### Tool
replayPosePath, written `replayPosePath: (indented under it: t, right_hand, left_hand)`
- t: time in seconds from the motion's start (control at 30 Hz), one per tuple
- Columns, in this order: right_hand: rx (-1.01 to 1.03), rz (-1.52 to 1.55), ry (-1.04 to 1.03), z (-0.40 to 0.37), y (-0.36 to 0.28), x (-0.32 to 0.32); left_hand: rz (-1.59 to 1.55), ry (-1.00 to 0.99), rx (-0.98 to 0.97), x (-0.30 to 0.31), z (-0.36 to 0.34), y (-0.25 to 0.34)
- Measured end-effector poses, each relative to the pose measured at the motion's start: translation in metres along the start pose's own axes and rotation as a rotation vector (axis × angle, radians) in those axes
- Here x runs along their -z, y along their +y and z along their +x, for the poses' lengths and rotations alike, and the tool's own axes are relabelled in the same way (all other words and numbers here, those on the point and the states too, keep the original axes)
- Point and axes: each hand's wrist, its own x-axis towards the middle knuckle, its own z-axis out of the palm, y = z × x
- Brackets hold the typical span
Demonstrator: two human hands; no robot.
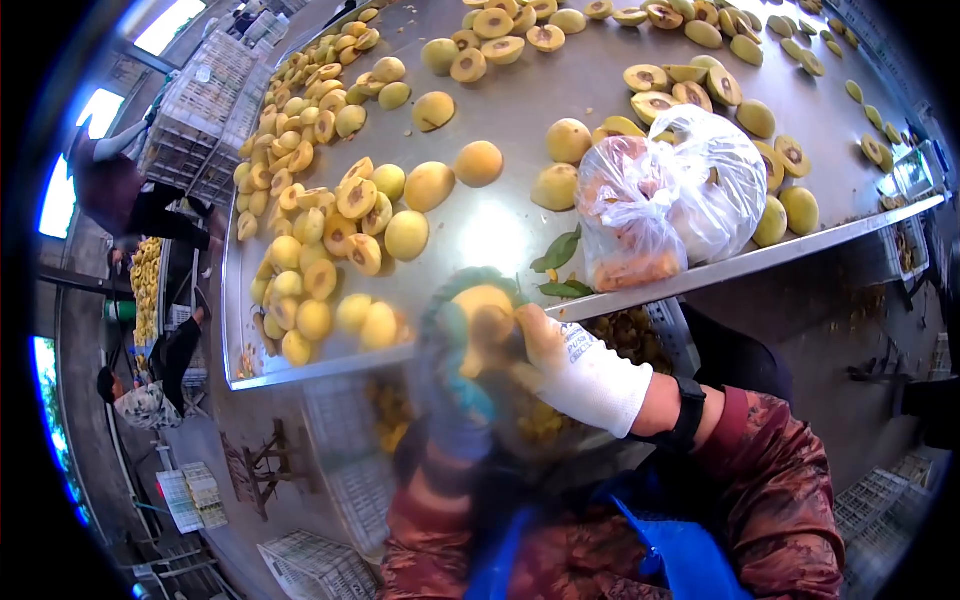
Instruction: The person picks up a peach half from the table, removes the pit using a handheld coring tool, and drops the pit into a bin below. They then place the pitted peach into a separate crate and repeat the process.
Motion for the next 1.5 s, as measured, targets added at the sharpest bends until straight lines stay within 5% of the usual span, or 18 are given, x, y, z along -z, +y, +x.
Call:
replayPosePath:
  t: [0.13,0.2,0.27,0.37,0.47,0.57,0.7,0.83,0.97,1.07,1.3,1.5]
  right_hand:
    - [-0.016,0.279,0.026,0.004,0.005,-0.012]
    - [-0.088,0.319,-0.036,0.005,0.011,-0.015]
    - [-0.115,0.289,-0.098,0.006,0.020,-0.020]
    - [-0.060,0.194,-0.135,0.006,0.035,-0.031]
    - [0.100,0.097,-0.037,0.005,0.032,-0.033]
    - [-0.095,0.080,-0.141,-0.004,0.008,-0.019]
    - [-0.532,0.480,-0.400,0.002,-0.023,0.007]
    - [-0.635,0.744,-0.440,0.003,-0.027,0.011]
    - [-0.577,0.775,-0.407,0.002,-0.030,0.010]
    - [-0.580,0.674,-0.382,-0.003,-0.033,0.007]
    - [-0.694,0.882,-0.478,-0.011,-0.035,0.007]
    - [-0.746,0.875,-0.543,-0.008,-0.040,0.009]
  left_hand:
    - [0.031,0.027,0.014,0.003,-0.005,0.001]
    - [0.411,-0.058,-0.231,0.011,-0.003,-0.003]
    - [0.161,-0.040,-0.064,0.005,-0.005,0.003]
    - [0.676,-0.128,-0.615,0.028,-0.001,-0.013]
    - [0.578,-0.081,-0.296,0.027,-0.007,-0.009]
    - [0.139,-0.031,0.008,0.021,-0.004,-0.002]
    - [-0.104,-0.145,0.274,0.024,0.007,0.010]
    - [-0.307,-0.121,0.302,0.014,0.009,0.015]
    - [0.109,-0.069,-0.213,0.006,0.007,-0.004]
    - [0.030,-0.135,0.084,0.020,0.002,0.007]
    - [0.021,-0.276,0.265,0.016,0.008,0.020]
    - [-0.024,-0.232,0.176,0.014,0.004,0.015]
